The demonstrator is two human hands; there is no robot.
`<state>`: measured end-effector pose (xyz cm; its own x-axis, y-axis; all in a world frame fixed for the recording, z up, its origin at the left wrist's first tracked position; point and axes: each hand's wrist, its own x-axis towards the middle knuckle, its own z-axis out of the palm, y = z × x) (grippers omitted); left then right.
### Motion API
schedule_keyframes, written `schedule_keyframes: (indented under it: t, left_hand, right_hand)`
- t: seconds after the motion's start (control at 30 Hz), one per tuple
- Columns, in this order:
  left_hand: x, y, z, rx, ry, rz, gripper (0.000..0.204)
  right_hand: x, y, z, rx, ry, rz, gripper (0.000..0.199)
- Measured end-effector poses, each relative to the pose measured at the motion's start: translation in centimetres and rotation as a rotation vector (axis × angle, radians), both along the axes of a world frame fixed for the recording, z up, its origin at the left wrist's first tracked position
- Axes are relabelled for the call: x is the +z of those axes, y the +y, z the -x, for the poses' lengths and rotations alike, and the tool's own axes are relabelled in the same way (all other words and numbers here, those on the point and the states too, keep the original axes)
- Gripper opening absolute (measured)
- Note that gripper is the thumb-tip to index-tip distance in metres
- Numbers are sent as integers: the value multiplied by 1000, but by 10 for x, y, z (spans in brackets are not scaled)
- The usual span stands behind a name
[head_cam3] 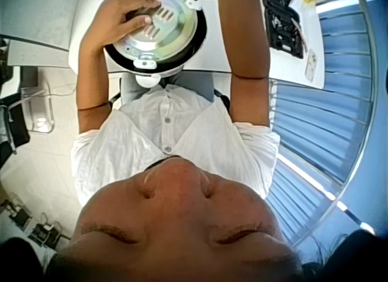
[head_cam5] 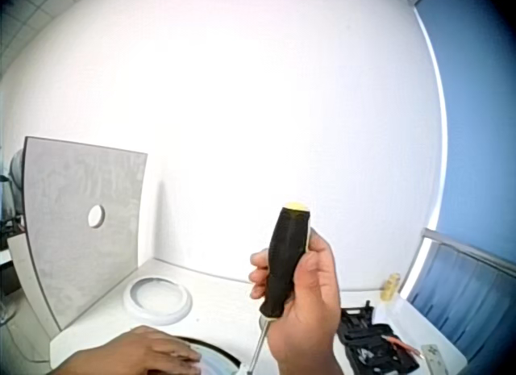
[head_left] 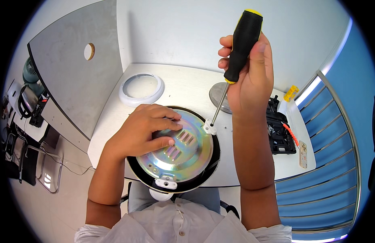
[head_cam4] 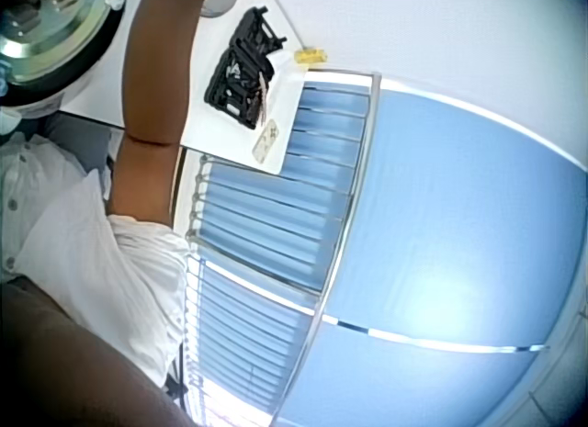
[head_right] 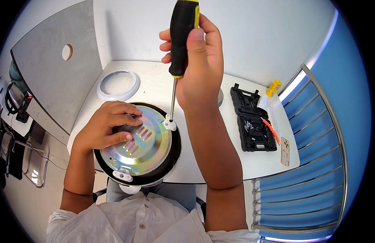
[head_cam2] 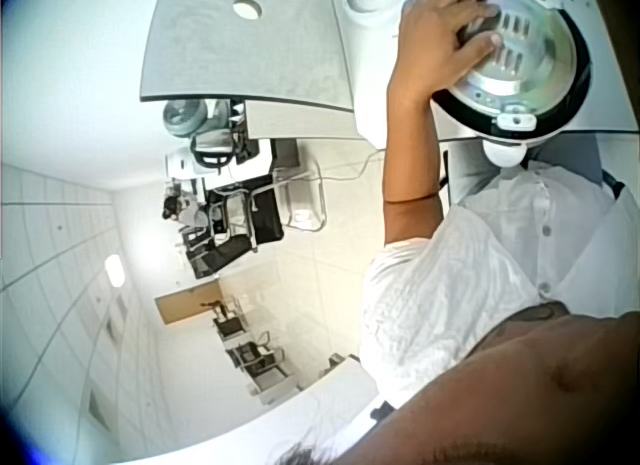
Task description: The person uses a screwdriver to tighten screws on a circular metallic component attached to a white appliance base. They rotate the assembly to access different screw locations and continue fastening throughout the clip.
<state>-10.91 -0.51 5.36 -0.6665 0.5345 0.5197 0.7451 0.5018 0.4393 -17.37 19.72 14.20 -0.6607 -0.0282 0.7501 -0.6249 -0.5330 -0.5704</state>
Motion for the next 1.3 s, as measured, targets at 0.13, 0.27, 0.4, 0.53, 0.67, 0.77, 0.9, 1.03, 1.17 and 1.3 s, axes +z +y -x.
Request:
schedule_keyframes:
  t: [0.13,0.27,0.4,0.53,0.67,0.77,0.9,1.03,1.17,1.3]
  left_hand:
    - [0,1,-1,11,-2,-4,29]
    - [0,1,-1,10,-5,-4,29]
    - [0,0,0,1,3,8,33]
    - [-1,0,2,-6,8,14,34]
    - [1,0,1,-8,-2,14,32]
    - [1,0,0,-6,-7,6,31]
    - [0,-1,2,-18,11,16,34]
    - [0,-1,2,-14,16,21,34]
    - [-1,-2,1,-5,15,20,34]
    - [1,0,1,-7,8,21,34]
  right_hand:
    - [-3,10,10,201,39,21,44]
    - [-5,8,8,41,75,-75,44]
    - [-5,9,8,-76,56,-142,44]
    - [-1,9,3,40,-87,-51,45]
    - [3,13,5,104,-28,-41,39]
    - [2,8,3,-21,46,-60,31]
    - [6,3,-6,-141,17,-128,29]
    - [7,5,-5,25,-112,-52,32]
    - [7,13,2,156,-114,-49,41]
    - [3,11,5,172,56,-4,42]
